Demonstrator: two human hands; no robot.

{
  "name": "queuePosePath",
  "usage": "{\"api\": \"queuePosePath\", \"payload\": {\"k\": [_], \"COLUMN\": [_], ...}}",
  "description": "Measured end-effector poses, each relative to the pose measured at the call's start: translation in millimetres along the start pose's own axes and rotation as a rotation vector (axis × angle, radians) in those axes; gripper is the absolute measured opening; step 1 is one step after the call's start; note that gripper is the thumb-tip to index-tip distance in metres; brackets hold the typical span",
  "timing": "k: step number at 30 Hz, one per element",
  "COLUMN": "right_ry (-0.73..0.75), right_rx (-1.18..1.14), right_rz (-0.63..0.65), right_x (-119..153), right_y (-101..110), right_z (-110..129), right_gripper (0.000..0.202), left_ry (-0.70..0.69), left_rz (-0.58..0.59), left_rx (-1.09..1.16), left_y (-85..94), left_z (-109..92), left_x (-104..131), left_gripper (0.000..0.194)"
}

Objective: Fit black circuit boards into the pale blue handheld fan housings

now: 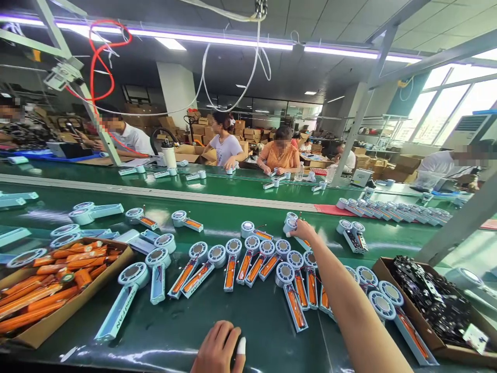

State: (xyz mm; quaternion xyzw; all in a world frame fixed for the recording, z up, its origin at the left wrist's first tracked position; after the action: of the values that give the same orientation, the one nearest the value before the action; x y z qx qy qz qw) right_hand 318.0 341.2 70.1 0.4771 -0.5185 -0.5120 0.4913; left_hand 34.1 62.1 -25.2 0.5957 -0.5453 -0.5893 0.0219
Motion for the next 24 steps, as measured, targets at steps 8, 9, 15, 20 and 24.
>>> {"api": "queuePosePath", "payload": {"k": [8, 9, 15, 20, 24], "right_ry": [-0.186, -0.16, -0.156, -0.224, -0.007], "right_rx": [-0.113, -0.16, -0.374, -0.26, -0.226], "right_rz": [-0.266, -0.247, -0.001, -0.022, -0.094], "right_x": [124.2, 150.5, 257.8, 268.7, 285.2], "right_y": [59.9, 55.7, -15.2, -52.5, -59.9], "right_z": [7.3, 15.9, 100.3, 121.7, 115.4], "right_gripper": [0.054, 0.05, 0.048, 0.064, 0.069], "left_ry": [0.118, 0.182, 0.619, 0.684, 0.723], "left_rz": [0.065, 0.07, -0.051, 0.083, 0.178], "left_rx": [0.288, 0.387, 0.778, 0.805, 0.73], "left_y": [2.3, 5.5, 20.5, 5.7, -12.0], "left_z": [11.9, 12.3, -0.4, -12.4, -3.4], "left_x": [-2.2, -5.2, -20.9, -22.2, -22.7], "left_gripper": [0.016, 0.017, 0.033, 0.042, 0.055]}}
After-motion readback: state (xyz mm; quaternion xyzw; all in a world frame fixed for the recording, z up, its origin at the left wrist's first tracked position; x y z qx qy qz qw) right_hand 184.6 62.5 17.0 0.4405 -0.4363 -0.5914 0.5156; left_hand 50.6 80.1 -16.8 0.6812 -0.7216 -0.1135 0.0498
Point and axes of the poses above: each hand's wrist, its own x-axis away from the middle knuckle, its own y-axis out of the back of the hand, z = x × y, the point moved 5 cm from there along -x, towards the middle knuckle, and after that the axes turned 11 degrees about x, right-handed, at the moved point
